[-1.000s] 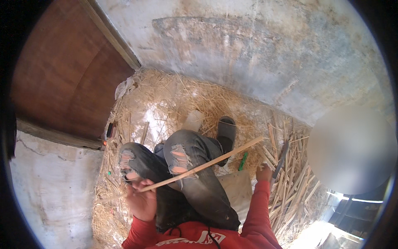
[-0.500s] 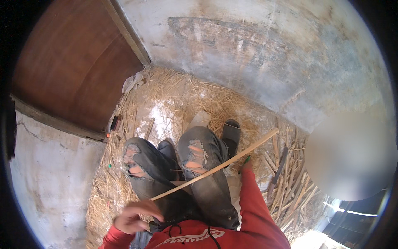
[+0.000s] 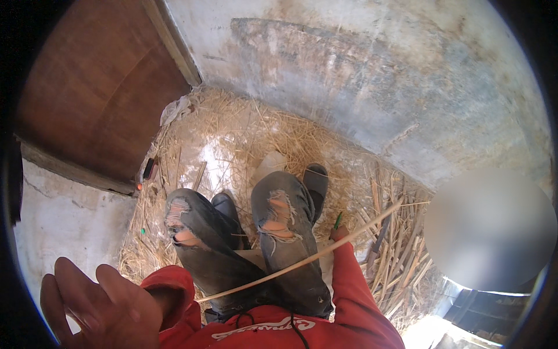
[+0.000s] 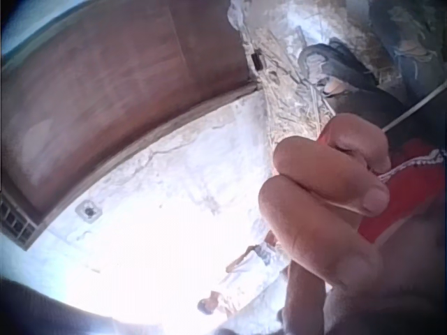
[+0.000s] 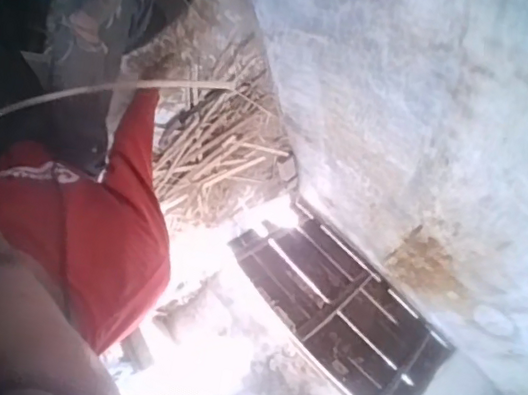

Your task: The person shaves a wooden stick using a utility knife and a machete, scraping thin layers of wood from the surface while sitting on a ground covered in shavings.

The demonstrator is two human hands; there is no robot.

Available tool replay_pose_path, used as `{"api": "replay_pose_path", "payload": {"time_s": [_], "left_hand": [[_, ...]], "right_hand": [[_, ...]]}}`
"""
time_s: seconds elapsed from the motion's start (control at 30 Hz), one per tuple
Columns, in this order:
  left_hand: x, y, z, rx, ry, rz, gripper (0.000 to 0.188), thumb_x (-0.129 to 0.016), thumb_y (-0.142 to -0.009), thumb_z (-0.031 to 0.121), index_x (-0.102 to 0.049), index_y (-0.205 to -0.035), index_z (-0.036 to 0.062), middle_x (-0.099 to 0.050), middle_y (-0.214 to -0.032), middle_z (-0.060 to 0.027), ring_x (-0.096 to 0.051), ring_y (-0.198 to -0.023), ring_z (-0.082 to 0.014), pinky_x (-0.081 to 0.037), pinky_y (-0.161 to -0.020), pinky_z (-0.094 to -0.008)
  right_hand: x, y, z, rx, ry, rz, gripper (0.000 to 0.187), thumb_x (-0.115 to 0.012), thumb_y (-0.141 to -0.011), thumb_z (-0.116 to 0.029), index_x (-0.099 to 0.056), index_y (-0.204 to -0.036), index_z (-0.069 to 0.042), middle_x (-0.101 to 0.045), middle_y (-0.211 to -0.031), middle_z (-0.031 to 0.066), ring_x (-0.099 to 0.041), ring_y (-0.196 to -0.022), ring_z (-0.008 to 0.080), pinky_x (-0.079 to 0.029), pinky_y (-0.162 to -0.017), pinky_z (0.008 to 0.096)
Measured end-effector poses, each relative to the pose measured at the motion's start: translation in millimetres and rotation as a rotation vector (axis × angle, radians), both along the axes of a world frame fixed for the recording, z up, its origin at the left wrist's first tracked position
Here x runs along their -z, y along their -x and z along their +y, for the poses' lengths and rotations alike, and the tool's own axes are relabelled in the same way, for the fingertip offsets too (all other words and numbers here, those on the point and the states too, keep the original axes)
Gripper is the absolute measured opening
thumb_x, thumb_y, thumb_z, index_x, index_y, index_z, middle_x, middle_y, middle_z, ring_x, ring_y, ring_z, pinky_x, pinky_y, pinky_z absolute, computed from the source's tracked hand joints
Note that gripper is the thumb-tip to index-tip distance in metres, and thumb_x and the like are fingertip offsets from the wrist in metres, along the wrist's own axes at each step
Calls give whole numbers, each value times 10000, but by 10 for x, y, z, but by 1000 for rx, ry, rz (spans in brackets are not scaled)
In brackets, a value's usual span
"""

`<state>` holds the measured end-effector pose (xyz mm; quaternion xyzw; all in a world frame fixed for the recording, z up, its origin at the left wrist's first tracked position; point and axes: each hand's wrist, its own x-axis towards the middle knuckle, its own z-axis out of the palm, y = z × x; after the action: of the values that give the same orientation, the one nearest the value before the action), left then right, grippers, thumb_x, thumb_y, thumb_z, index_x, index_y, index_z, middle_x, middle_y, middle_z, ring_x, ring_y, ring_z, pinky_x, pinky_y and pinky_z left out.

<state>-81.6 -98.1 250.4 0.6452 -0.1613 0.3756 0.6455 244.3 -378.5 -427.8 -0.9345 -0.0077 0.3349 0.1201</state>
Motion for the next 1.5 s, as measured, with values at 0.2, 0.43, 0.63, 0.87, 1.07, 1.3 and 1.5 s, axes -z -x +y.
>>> {"api": "replay_pose_path", "payload": {"time_s": [0.2,0.43,0.63,0.87,1.07,1.3,1.5], "left_hand": [[206,-16,12,94,324,-190,593,-387,-1084,531,-714,-1273,73,-525,-1370,-132,-462,-1184,-248,-375,-1002,-430],[987,-1124,-246,777,639,-488,661,-277,-1038,500,-672,-1118,-24,-604,-1114,-155,-531,-1000,-225,-430,-872,-379],[155,-1123,-1409,1073,1307,-613,1094,42,-1014,686,-679,-1201,-116,-614,-1229,-166,-520,-1201,-276,-352,-1083,-426],[643,-1143,-892,1113,653,-206,711,-287,-1029,563,-652,-1201,-23,-589,-1200,-159,-536,-1127,-307,-410,-964,-403],[2008,-725,-826,267,-319,433,403,-577,-1010,386,-631,-1236,56,-580,-1183,-128,-557,-1086,-300,-456,-878,-378],[2922,69,-1108,-116,-1012,576,504,-569,-928,189,-551,-1421,83,-569,-1153,-48,-579,-1044,-180,-522,-831,-375],[2958,43,-1138,-19,-795,685,503,-569,-929,87,-535,-1426,16,-556,-1095,-74,-615,-902,-230,-546,-716,-368]], "right_hand": [[52,-38,-119,116,-53,-293,363,-703,-854,-380,-662,-977,-41,-732,-1006,241,-712,-1005,416,-557,-867,490],[199,-118,-407,239,-285,-361,299,-677,-883,-327,-634,-993,-52,-722,-962,225,-705,-882,413,-542,-824,483],[-283,165,153,227,-560,-335,323,-666,-913,-336,-602,-979,-26,-706,-884,195,-696,-798,376,-537,-748,476],[101,60,-142,233,-360,-482,304,-669,-927,-244,-546,-1035,12,-673,-978,255,-669,-900,442,-515,-810,535],[-254,38,-31,400,-307,-559,478,-677,-925,-240,-458,-1258,25,-629,-1114,340,-641,-1017,500,-501,-862,560],[-709,-78,-192,901,-505,-512,505,-637,-959,-318,-517,-1304,29,-725,-980,235,-695,-769,366,-551,-652,449],[-1594,-543,-429,1140,-1089,-683,399,-525,-1059,-324,-625,-1207,32,-692,-1055,123,-628,-768,190,-507,-675,338]]}}
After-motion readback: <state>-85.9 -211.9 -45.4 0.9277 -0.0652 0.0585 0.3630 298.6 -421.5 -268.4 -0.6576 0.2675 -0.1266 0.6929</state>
